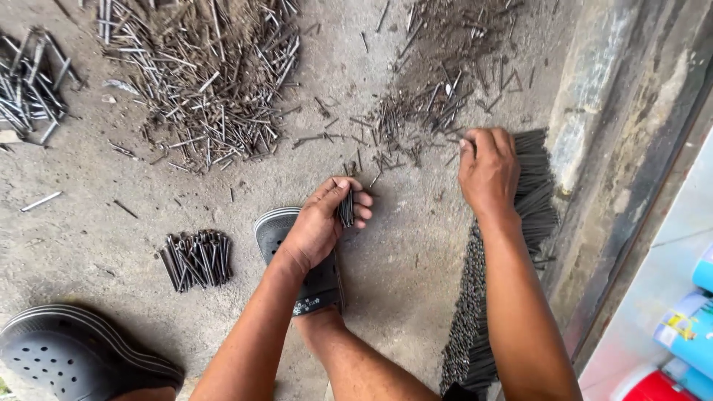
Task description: The person sits on the ground and sorts scattered nails by hand into neat piles. They pick up nails from the floor, align them, and place them into organized stacks, occasionally shifting piles to continue sorting.
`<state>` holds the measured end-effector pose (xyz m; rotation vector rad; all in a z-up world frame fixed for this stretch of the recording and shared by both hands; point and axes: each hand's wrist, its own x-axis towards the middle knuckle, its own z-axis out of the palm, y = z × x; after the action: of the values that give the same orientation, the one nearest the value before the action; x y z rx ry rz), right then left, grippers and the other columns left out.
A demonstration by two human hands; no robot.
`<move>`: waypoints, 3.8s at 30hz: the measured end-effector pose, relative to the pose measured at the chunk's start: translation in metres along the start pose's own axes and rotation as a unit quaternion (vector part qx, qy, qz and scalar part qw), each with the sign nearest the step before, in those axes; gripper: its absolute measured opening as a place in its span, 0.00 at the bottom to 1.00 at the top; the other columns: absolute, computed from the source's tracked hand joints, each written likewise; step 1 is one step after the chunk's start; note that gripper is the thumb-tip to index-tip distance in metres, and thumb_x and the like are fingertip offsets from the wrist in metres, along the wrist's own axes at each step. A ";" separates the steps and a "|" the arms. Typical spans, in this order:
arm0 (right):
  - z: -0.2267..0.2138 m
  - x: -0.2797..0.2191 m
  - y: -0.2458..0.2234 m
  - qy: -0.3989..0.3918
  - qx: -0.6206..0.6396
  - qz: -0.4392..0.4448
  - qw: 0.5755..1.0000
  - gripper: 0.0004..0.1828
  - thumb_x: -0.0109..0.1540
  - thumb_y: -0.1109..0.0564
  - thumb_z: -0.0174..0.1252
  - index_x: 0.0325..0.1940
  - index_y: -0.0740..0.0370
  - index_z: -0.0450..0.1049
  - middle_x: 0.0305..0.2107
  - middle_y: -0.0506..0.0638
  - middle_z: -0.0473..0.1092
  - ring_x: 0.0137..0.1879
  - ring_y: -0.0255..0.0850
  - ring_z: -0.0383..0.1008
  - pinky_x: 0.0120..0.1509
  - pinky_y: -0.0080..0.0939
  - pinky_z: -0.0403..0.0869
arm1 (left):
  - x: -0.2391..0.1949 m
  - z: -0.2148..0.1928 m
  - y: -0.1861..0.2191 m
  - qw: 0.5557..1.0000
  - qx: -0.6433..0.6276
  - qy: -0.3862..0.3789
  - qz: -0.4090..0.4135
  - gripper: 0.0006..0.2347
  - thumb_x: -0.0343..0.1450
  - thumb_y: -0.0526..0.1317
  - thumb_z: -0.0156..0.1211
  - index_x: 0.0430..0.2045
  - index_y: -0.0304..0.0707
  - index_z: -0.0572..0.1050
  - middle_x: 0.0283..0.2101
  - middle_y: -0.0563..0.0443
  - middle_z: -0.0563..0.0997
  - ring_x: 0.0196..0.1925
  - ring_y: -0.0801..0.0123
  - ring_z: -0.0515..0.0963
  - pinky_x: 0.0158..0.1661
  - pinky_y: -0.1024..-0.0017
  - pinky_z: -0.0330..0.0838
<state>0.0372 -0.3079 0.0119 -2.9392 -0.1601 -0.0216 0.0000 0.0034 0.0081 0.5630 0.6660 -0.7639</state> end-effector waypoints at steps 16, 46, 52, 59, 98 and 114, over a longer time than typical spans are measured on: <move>-0.009 -0.003 -0.001 -0.051 -0.151 -0.055 0.986 0.05 0.60 0.58 0.67 0.40 0.57 0.79 0.34 0.49 0.70 0.45 0.44 0.70 0.48 0.42 0.74 | 0.001 -0.001 -0.001 1.000 -0.009 -0.013 -0.006 0.09 0.79 0.42 0.47 0.45 0.37 0.71 0.38 0.40 0.85 0.37 0.64 0.87 0.38 0.70 0.84; -0.023 0.061 0.017 -0.069 -0.044 -0.159 0.984 0.04 0.67 0.62 0.66 0.46 0.57 0.83 0.35 0.51 0.71 0.46 0.46 0.72 0.49 0.44 0.76 | -0.004 0.002 0.001 1.000 0.014 -0.017 0.001 0.08 0.78 0.39 0.49 0.45 0.34 0.73 0.33 0.44 0.82 0.32 0.68 0.85 0.33 0.74 0.84; -0.004 0.052 0.033 -0.068 -0.029 -0.159 0.985 0.04 0.69 0.60 0.61 0.46 0.63 0.76 0.38 0.54 0.68 0.49 0.52 0.73 0.51 0.50 0.76 | -0.003 0.002 0.003 1.000 0.001 -0.016 0.017 0.08 0.79 0.39 0.48 0.45 0.34 0.73 0.36 0.44 0.84 0.35 0.69 0.86 0.37 0.74 0.84; -0.002 0.048 0.026 -0.074 -0.015 -0.094 0.993 0.03 0.69 0.61 0.63 0.46 0.60 0.78 0.38 0.51 0.70 0.48 0.48 0.74 0.49 0.46 0.77 | -0.004 0.004 0.006 1.000 0.001 -0.022 0.005 0.08 0.79 0.39 0.48 0.45 0.35 0.73 0.38 0.43 0.84 0.37 0.68 0.86 0.39 0.73 0.84; 0.002 0.158 -0.004 0.030 0.063 0.083 0.994 0.10 0.66 0.62 0.66 0.52 0.61 0.83 0.40 0.56 0.76 0.36 0.40 0.75 0.33 0.34 0.78 | -0.010 0.001 0.010 0.998 0.044 -0.040 -0.009 0.06 0.74 0.34 0.57 0.44 0.34 0.75 0.35 0.37 0.80 0.32 0.58 0.81 0.37 0.64 0.78; 0.005 0.178 0.021 -0.038 0.001 0.083 0.996 0.04 0.65 0.56 0.69 0.40 0.53 0.79 0.39 0.51 0.74 0.40 0.42 0.72 0.40 0.44 0.74 | -0.006 -0.001 0.018 0.993 -0.052 -0.090 -0.051 0.11 0.79 0.38 0.44 0.45 0.30 0.73 0.40 0.33 0.81 0.37 0.54 0.82 0.40 0.63 0.77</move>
<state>0.2161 -0.3081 0.0072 -2.9413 0.0736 0.1157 0.0101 0.0175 0.0152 0.3622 0.5657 -0.8602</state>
